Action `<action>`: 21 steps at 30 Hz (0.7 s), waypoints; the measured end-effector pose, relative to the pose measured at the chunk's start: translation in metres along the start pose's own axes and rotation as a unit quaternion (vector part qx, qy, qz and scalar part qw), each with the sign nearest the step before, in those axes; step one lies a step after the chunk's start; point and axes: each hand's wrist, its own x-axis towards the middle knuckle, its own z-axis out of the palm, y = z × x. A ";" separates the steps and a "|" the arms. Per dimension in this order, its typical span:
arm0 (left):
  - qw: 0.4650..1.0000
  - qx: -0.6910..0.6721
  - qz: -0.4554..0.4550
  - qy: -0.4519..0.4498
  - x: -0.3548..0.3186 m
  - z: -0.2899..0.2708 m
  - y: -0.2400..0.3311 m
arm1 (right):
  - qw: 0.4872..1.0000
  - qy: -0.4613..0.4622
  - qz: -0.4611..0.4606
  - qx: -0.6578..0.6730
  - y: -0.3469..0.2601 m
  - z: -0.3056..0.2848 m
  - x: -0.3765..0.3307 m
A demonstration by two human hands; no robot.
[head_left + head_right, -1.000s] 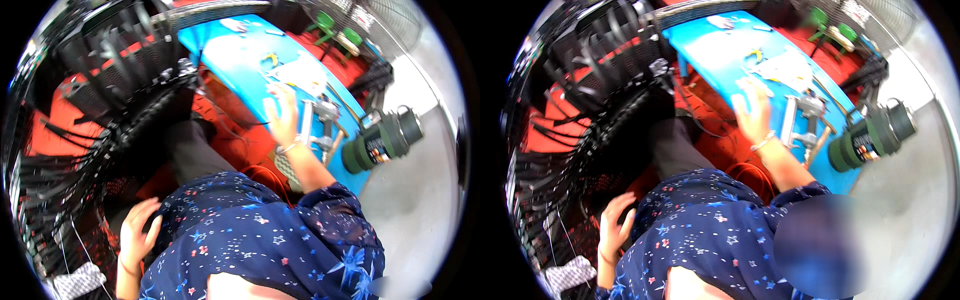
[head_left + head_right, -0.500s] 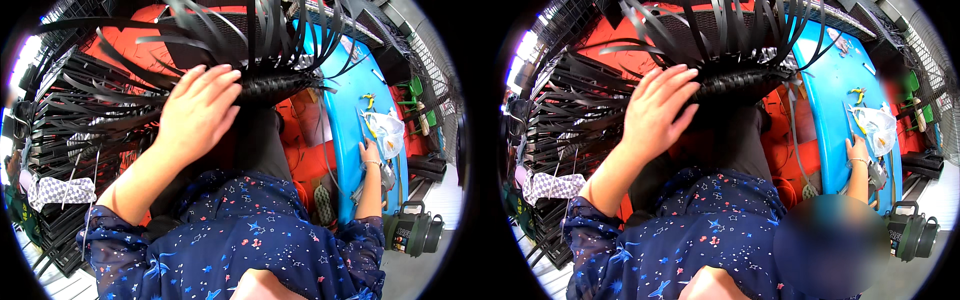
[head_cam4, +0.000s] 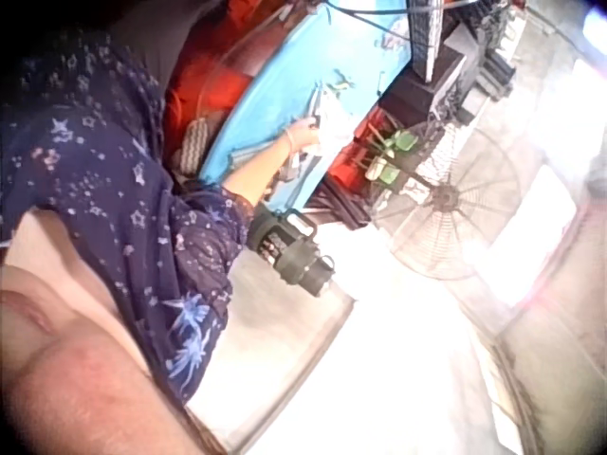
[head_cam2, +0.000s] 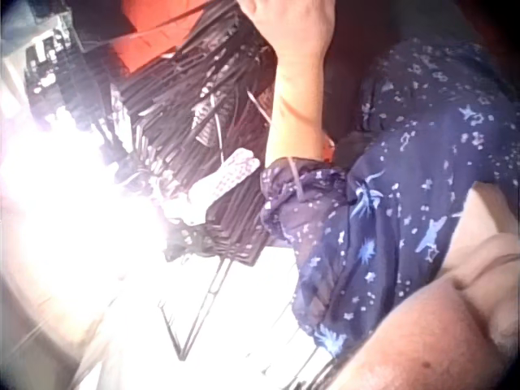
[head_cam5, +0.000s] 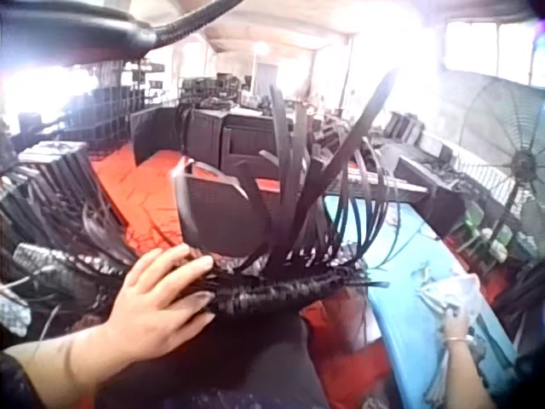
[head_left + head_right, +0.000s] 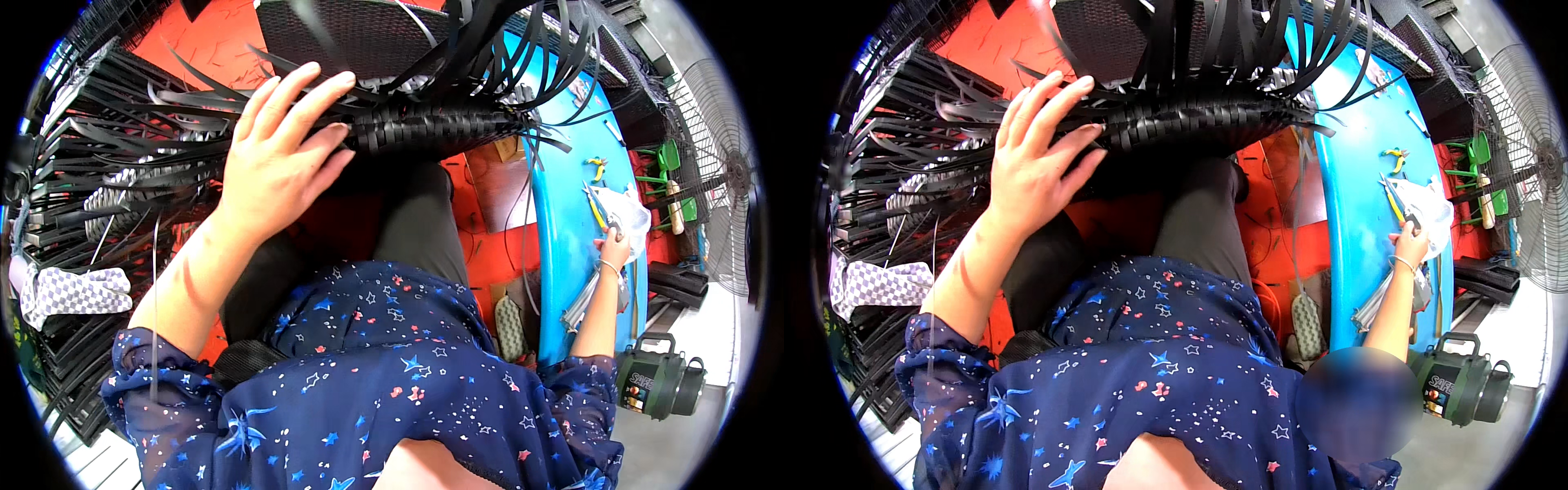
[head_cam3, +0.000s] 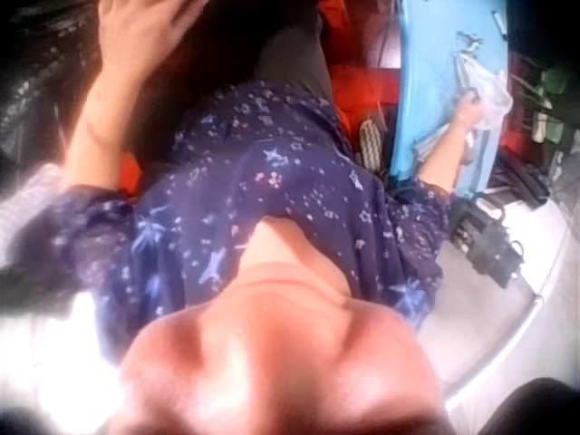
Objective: The person sits on the floor and uses scissors to trim excess black plastic strips from the woven frame of a chair. They repeatedly cut the protruding ends of the weaving material to create a neat finish.
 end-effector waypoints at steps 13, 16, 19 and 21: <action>0.993 -0.005 0.036 0.114 -0.017 0.015 -0.007 | 0.728 -0.090 -0.073 0.676 -0.160 -0.100 -0.100; 0.995 -0.012 0.021 0.093 -0.015 0.013 0.002 | 0.685 -0.221 -0.139 0.680 -0.200 -0.096 -0.108; 0.996 -0.018 0.012 0.089 -0.014 0.005 0.013 | 0.734 -0.049 -0.121 0.666 -0.274 -0.076 -0.141; 0.992 -0.030 0.034 0.115 -0.018 -0.001 0.026 | 0.659 -0.147 -0.136 0.725 -0.284 -0.085 -0.137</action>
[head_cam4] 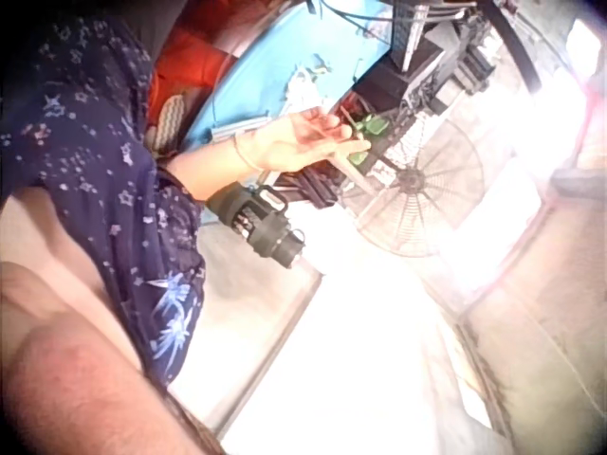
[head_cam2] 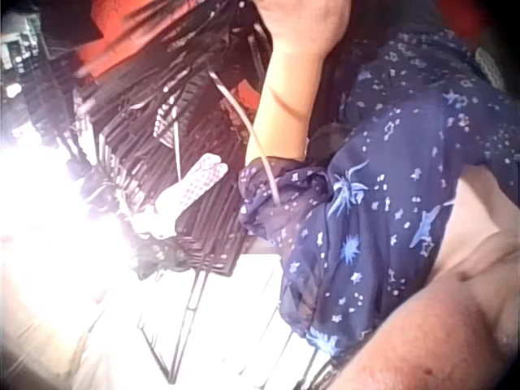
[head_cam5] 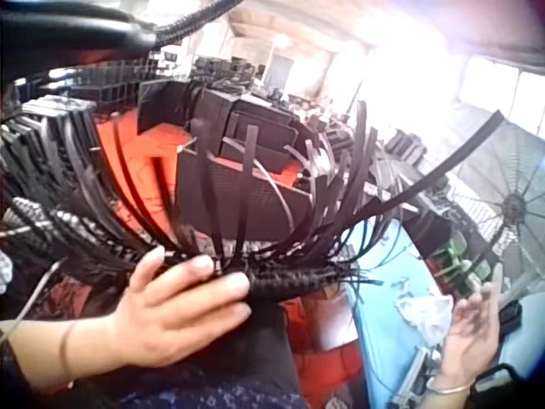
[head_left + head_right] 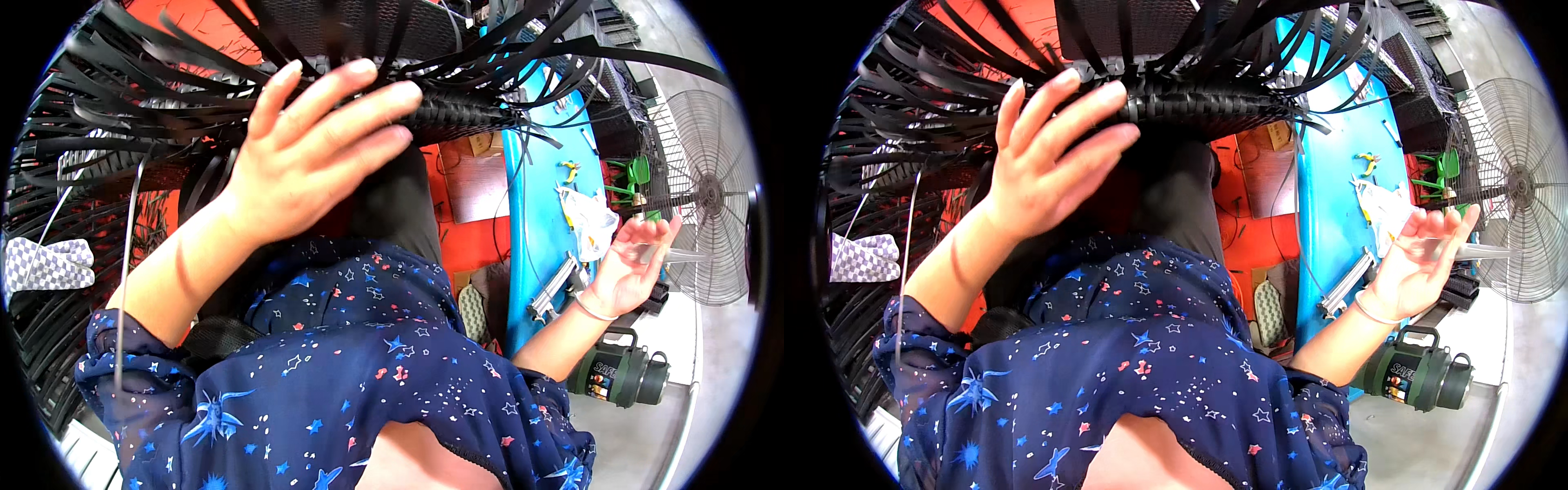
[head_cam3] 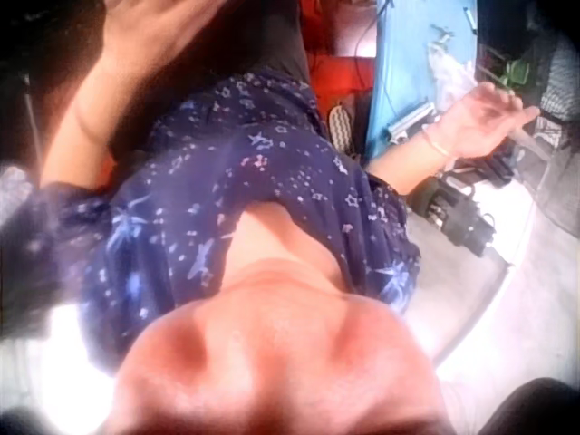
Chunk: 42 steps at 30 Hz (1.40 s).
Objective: The person sits on the floor and uses scissors to trim excess black plastic strips from the woven frame of a chair. They repeatedly cut the protruding ends of the weaving material to create a neat finish.
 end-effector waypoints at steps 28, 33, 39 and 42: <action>0.972 0.132 -0.079 -0.179 0.006 0.015 -0.046 | 0.606 -0.453 -0.049 -0.652 0.100 0.136 -0.023; 0.979 0.124 -0.080 -0.142 -0.003 0.026 -0.046 | 0.513 -0.506 -0.104 -0.686 0.106 0.163 0.000; 0.985 0.097 -0.071 -0.122 -0.003 0.026 -0.041 | 0.443 -0.549 -0.120 -0.699 0.104 0.168 0.010; 0.989 0.084 -0.072 -0.103 -0.003 0.030 -0.043 | 0.429 -0.553 -0.127 -0.703 0.102 0.173 0.014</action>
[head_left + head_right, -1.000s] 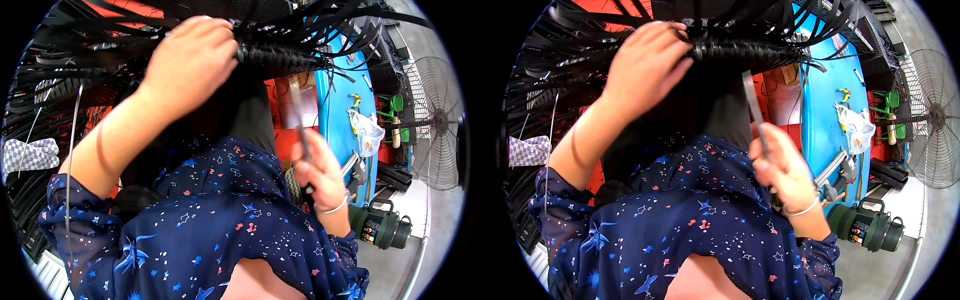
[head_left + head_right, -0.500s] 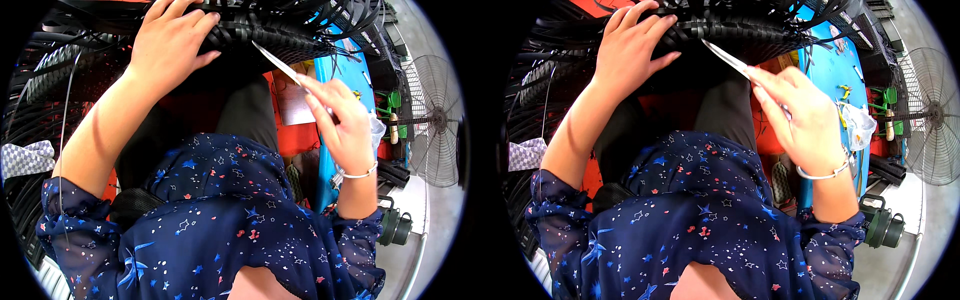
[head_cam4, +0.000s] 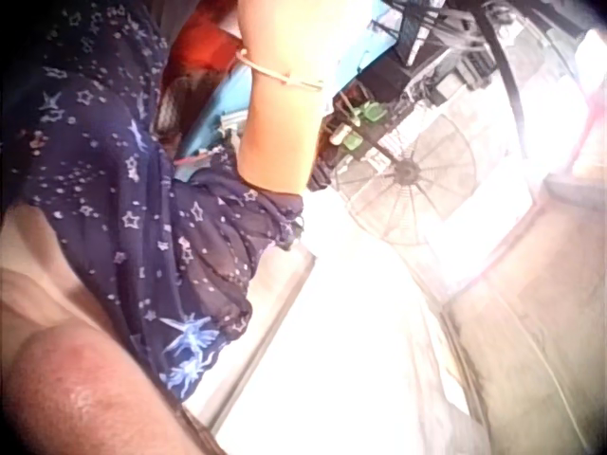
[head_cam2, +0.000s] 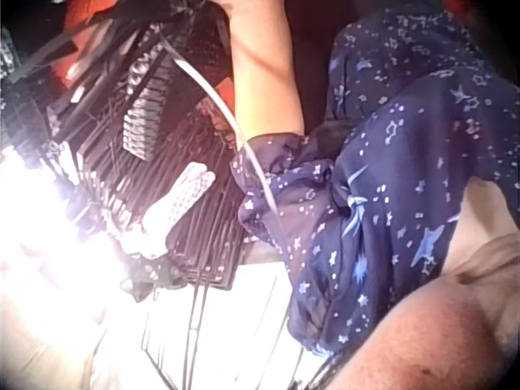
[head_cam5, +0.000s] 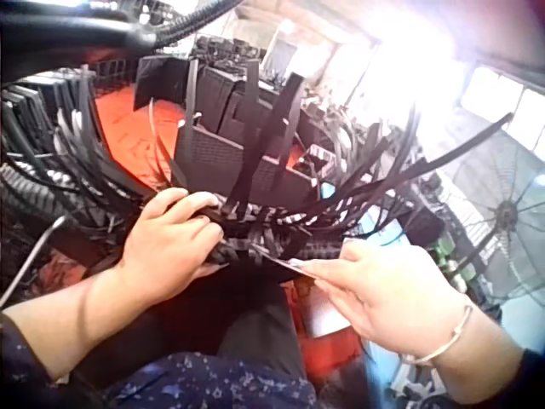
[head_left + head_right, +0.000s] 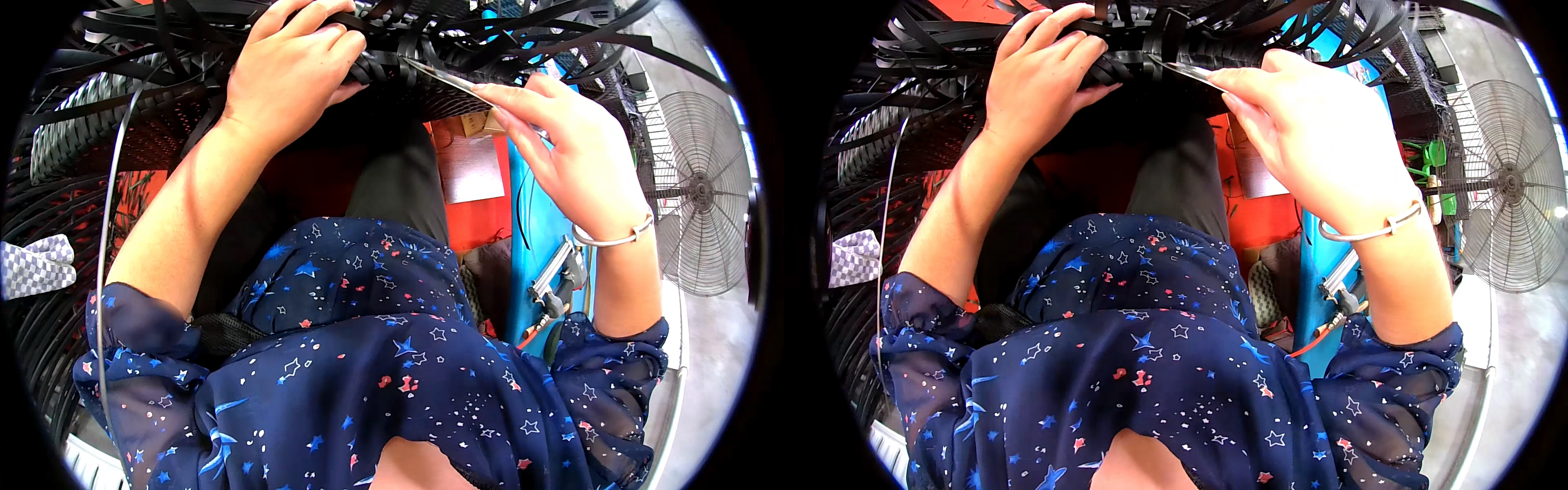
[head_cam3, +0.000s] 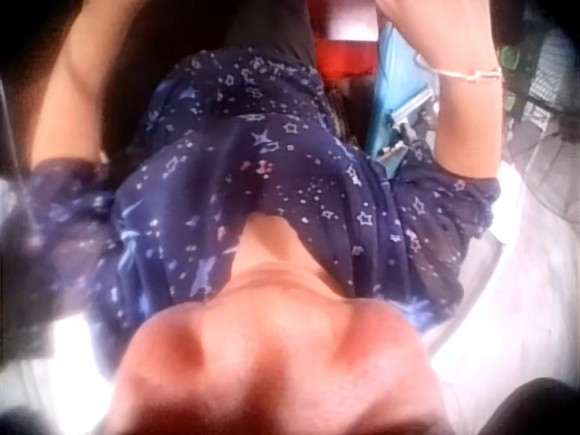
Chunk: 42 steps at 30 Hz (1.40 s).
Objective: The person sits on the floor and uses scissors to trim excess black plastic strips from the woven frame of a chair. They repeatedly cut the protruding ends of the weaving material to create a neat finish.
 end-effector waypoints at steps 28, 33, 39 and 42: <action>1.000 -0.010 -0.017 -0.006 0.014 0.036 0.013 | 0.993 -0.117 0.020 -0.001 0.019 -0.027 0.039; 1.000 -0.008 -0.010 -0.003 0.020 0.036 0.010 | 0.996 -0.090 0.011 -0.001 0.029 -0.022 0.037; 1.000 0.008 -0.015 0.009 0.027 0.030 0.003 | 0.997 -0.077 0.024 0.003 0.028 -0.030 0.035; 1.000 0.003 -0.009 0.016 0.031 0.027 -0.001 | 0.998 -0.066 0.005 -0.010 0.029 -0.033 0.034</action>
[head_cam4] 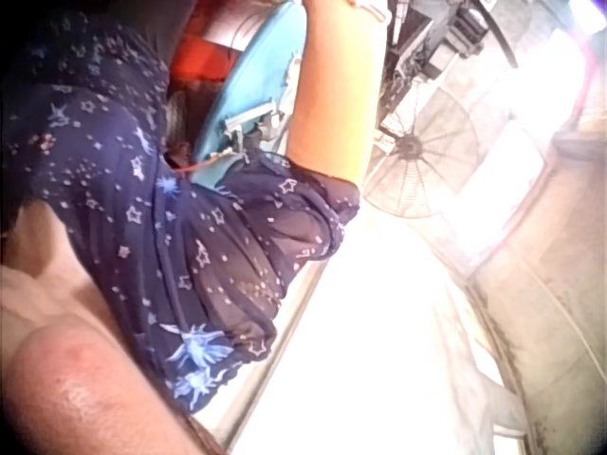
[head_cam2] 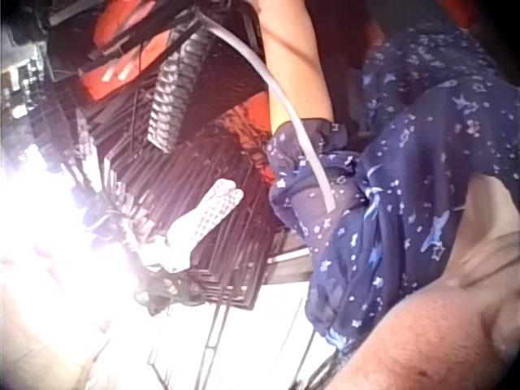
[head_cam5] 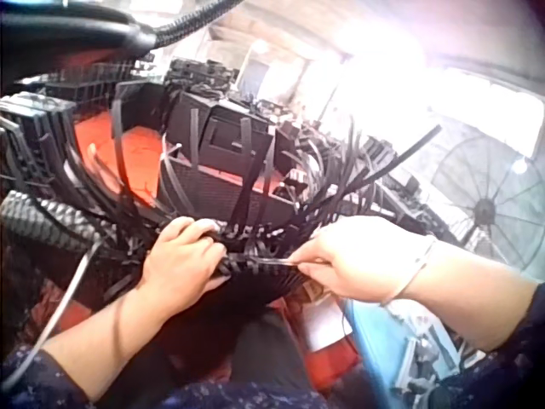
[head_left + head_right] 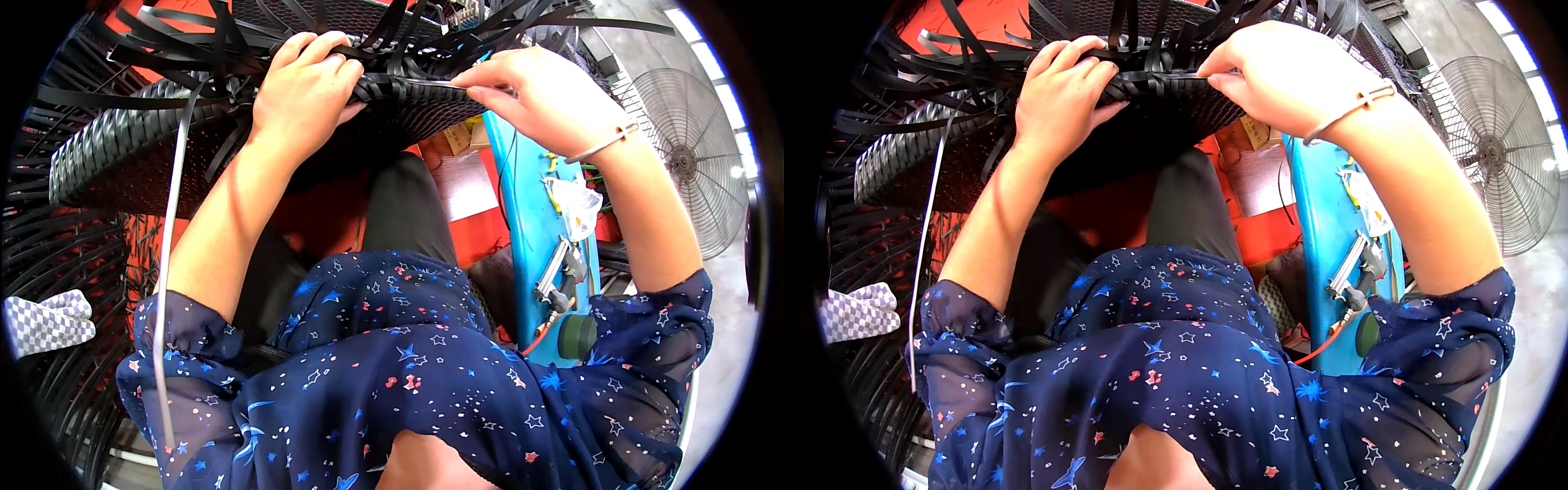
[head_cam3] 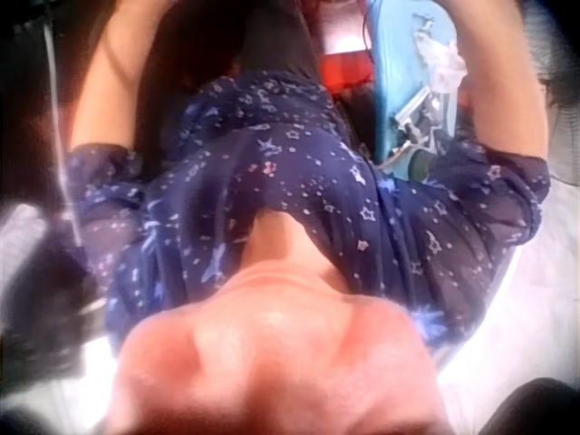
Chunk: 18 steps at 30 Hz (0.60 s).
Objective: The person sits on the floor and uses scissors to trim excess black plastic strips from the woven frame of a chair. They repeatedly cut the protruding ends of the weaving material to create a neat finish.
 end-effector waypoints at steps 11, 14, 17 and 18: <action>1.000 0.008 0.004 0.001 0.005 -0.007 -0.001 | 1.000 -0.001 -0.006 0.029 0.002 -0.007 0.004; 1.000 0.010 0.007 0.007 0.006 -0.006 0.001 | 1.000 -0.019 0.000 0.016 0.003 -0.010 0.005; 1.000 0.014 0.006 0.008 0.006 -0.007 0.001 | 1.000 -0.020 0.011 0.021 0.000 -0.011 0.005; 1.000 0.015 0.006 0.008 0.006 -0.008 0.001 | 0.999 -0.019 0.016 0.026 -0.001 -0.011 0.005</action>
